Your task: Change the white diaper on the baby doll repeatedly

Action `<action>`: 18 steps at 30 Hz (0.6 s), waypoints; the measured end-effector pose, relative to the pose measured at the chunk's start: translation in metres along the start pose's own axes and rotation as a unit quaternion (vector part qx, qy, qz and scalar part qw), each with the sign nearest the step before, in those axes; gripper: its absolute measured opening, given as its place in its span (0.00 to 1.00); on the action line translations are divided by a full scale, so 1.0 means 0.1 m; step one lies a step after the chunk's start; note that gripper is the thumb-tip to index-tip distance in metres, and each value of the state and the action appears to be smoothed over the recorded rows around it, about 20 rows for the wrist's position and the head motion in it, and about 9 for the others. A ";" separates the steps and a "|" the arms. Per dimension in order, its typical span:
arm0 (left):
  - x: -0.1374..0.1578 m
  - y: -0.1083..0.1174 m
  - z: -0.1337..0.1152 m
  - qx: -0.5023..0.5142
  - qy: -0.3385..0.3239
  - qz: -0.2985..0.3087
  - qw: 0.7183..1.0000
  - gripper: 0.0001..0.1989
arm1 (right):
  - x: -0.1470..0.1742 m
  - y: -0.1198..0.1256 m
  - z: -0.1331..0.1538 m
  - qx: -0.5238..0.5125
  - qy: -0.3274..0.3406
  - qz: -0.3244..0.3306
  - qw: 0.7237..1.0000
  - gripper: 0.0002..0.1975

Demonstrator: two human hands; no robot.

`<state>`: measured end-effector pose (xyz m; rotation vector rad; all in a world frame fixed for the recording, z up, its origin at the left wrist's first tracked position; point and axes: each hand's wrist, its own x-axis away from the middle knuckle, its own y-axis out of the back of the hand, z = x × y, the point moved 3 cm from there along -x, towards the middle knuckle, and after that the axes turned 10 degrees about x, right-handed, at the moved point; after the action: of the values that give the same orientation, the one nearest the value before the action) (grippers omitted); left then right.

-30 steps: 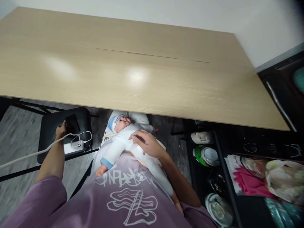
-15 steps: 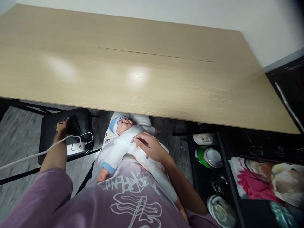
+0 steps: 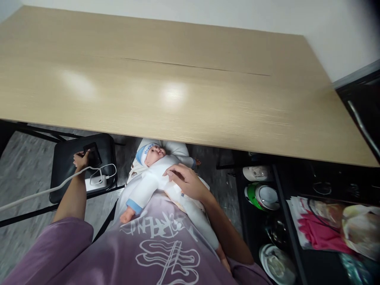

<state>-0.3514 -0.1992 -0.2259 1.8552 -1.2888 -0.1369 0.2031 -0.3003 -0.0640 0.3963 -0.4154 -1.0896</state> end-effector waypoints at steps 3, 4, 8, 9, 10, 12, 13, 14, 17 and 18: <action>0.03 0.02 0.07 -0.029 0.059 -0.122 0.990 0.18 | 0.00 0.00 0.00 0.000 -0.003 -0.001 1.000 0.14; 0.03 0.02 0.08 -0.035 0.066 -0.137 0.988 0.19 | 0.00 0.00 0.00 0.002 -0.003 -0.001 1.000 0.14; 0.04 0.00 0.05 -0.045 0.066 -0.133 0.988 0.26 | 0.00 0.00 0.00 0.002 -0.004 -0.004 1.000 0.14; 0.04 0.00 0.04 -0.046 0.065 -0.129 0.988 0.27 | 0.00 0.00 0.00 0.001 -0.004 -0.004 1.000 0.14; 0.04 -0.01 0.03 -0.047 0.065 -0.126 0.989 0.27 | 0.00 0.00 0.00 0.001 -0.003 -0.004 1.000 0.14; 0.05 -0.03 0.02 -0.049 0.067 -0.119 0.989 0.27 | 0.00 0.00 0.00 0.001 -0.003 -0.003 1.000 0.14; 0.06 -0.03 0.02 -0.050 0.068 -0.116 0.990 0.27 | 0.01 0.00 0.00 0.002 -0.003 -0.003 1.000 0.14; 0.06 -0.04 0.01 -0.051 0.069 -0.115 0.990 0.27 | 0.01 0.00 0.01 0.003 -0.004 -0.003 1.000 0.14; 0.08 -0.06 0.00 -0.043 0.062 -0.116 0.990 0.26 | 0.01 0.00 0.01 0.002 -0.006 -0.002 1.000 0.15; 0.08 -0.06 0.00 -0.038 0.056 -0.115 0.991 0.26 | 0.01 0.00 0.01 0.002 -0.007 -0.001 1.000 0.15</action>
<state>-0.3430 -0.2049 -0.2270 1.9128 -0.9792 -0.1992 0.2026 -0.3010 -0.0627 0.3936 -0.4287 -1.0948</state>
